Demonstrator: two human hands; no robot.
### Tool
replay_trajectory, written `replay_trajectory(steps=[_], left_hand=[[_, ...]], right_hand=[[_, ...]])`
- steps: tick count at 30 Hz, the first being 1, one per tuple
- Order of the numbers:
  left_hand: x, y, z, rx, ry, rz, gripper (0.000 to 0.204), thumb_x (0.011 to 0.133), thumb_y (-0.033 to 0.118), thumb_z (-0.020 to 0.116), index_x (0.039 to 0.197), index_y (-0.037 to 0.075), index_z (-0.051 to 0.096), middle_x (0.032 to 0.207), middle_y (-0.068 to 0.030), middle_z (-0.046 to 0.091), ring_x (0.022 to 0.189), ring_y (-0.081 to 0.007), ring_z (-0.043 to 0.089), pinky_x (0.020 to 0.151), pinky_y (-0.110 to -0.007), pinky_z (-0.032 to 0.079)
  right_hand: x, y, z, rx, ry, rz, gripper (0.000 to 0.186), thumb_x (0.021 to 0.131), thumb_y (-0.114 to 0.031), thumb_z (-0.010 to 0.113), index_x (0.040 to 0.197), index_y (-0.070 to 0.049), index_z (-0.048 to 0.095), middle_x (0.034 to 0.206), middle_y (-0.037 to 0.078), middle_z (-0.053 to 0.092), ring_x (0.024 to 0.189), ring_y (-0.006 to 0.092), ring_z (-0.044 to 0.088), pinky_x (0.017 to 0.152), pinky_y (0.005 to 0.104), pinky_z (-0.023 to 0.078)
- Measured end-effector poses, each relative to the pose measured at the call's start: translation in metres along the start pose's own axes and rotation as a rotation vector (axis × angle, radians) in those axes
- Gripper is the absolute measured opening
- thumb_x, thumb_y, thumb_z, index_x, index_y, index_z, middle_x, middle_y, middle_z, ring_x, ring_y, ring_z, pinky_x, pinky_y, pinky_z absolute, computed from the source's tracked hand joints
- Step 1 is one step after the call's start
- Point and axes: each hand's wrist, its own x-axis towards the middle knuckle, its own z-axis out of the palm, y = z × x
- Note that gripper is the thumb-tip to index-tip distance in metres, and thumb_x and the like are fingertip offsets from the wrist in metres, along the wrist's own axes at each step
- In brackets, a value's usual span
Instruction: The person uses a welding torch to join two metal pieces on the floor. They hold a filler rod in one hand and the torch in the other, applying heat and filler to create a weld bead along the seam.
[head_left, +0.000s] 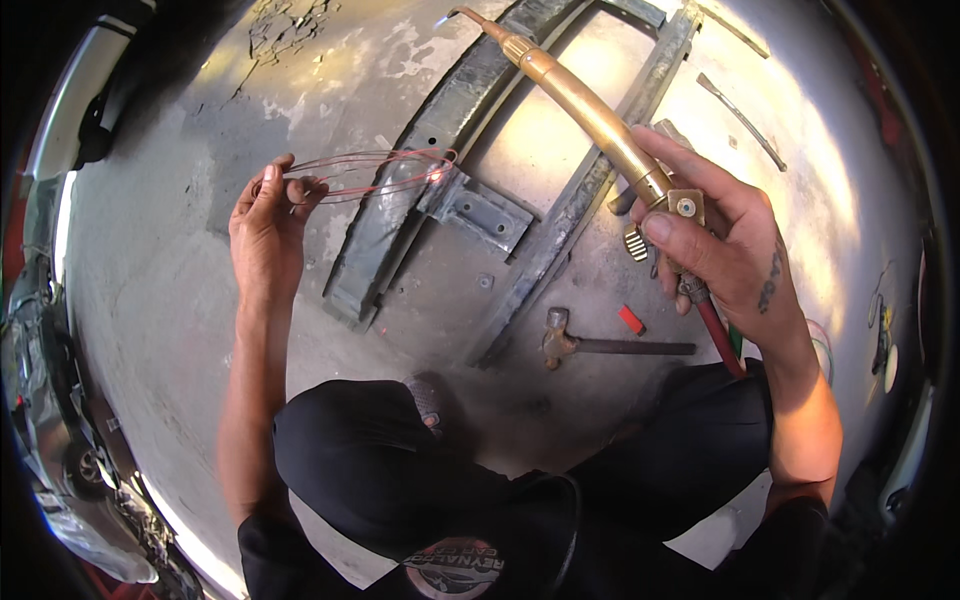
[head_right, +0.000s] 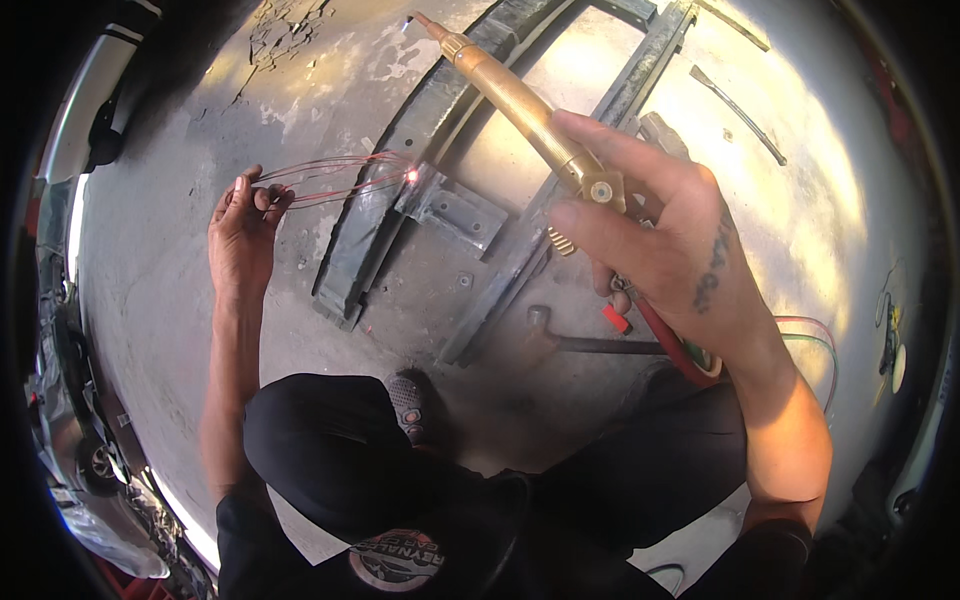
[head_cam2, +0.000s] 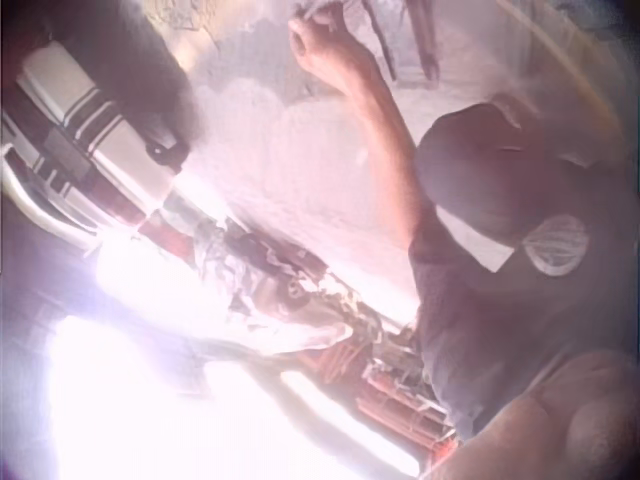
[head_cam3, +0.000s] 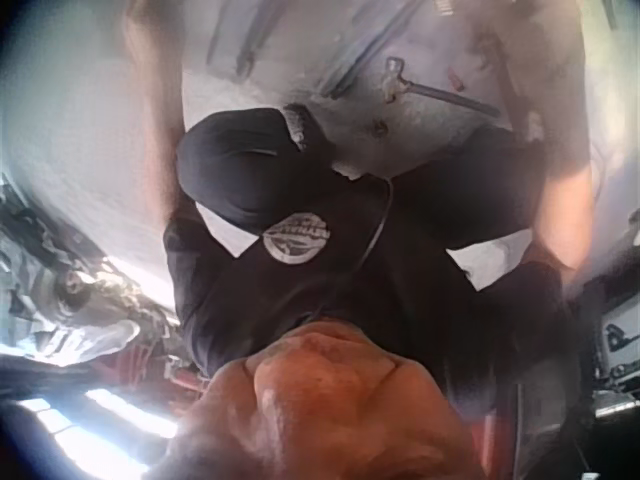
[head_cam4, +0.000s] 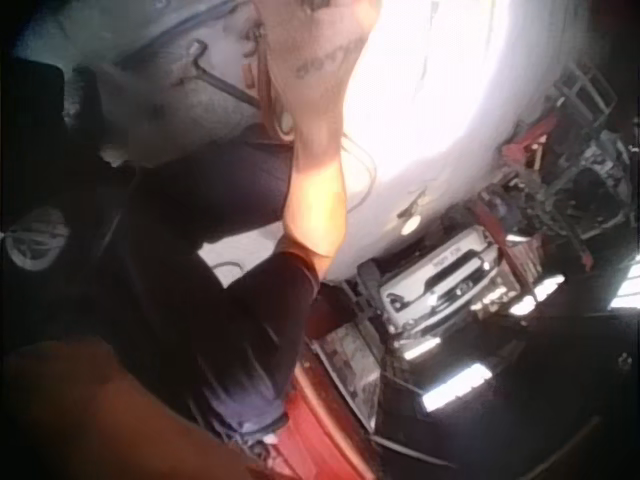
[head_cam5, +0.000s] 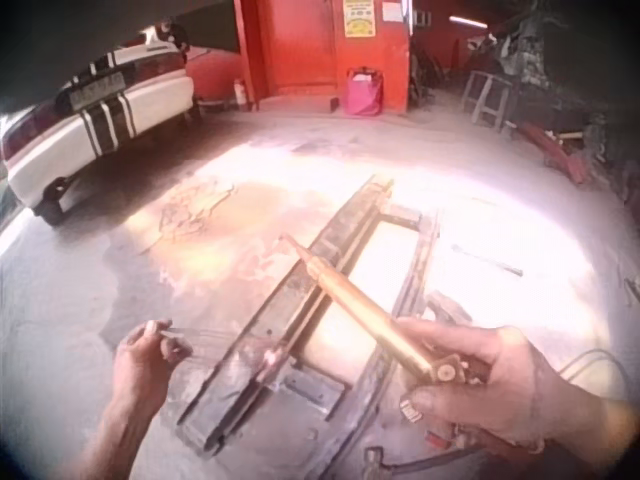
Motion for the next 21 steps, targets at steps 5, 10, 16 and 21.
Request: replay_trajectory(steps=[5,10,16,21], left_hand=[[0.042,-0.054,-0.002,-0.161,-0.146,-0.06,0.039,0.112,0.027,0.056,0.13,-0.007,0.061,0.09,-0.0077,0.072,0.092,-0.0225,0.071,0.09,-0.039,0.06],[0.042,-0.095,-0.013,0.023,-0.049,-0.055,0.039,0.112,0.029,0.056,0.125,-0.007,0.065,0.089,-0.0113,0.073,0.083,-0.0195,0.071,0.083,-0.034,0.06],[-0.004,-0.094,-0.054,0.412,-0.05,0.119,0.041,0.112,0.033,0.058,0.105,-0.007,0.069,0.072,-0.0056,0.063,0.069,-0.0121,0.06,0.066,-0.029,0.05],[-0.039,-0.092,-0.071,0.617,-0.133,0.104,0.035,0.109,0.028,0.064,0.095,-0.004,0.066,0.066,-0.0034,0.06,0.062,-0.0103,0.055,0.058,-0.029,0.045]], right_hand=[[-0.015,-0.046,0.065,-0.087,0.173,0.117,0.066,0.092,-0.02,0.071,0.152,0.0,0.053,0.099,0.013,0.071,0.054,0.0106,0.061,0.046,0.0223,0.049],[-0.019,-0.072,0.109,-0.082,0.265,0.116,0.067,0.092,-0.022,0.071,0.152,0.002,0.053,0.098,0.014,0.072,0.052,0.0115,0.061,0.043,0.023,0.047],[-0.031,-0.059,0.113,-0.086,0.33,0.119,0.064,0.095,-0.022,0.07,0.152,0.001,0.053,0.097,0.014,0.071,0.052,0.0118,0.06,0.042,0.0235,0.047],[-0.027,-0.036,0.112,-0.096,0.201,0.153,0.06,0.097,-0.02,0.067,0.152,0.001,0.054,0.093,0.011,0.07,0.054,0.0127,0.062,0.045,0.0256,0.049]])
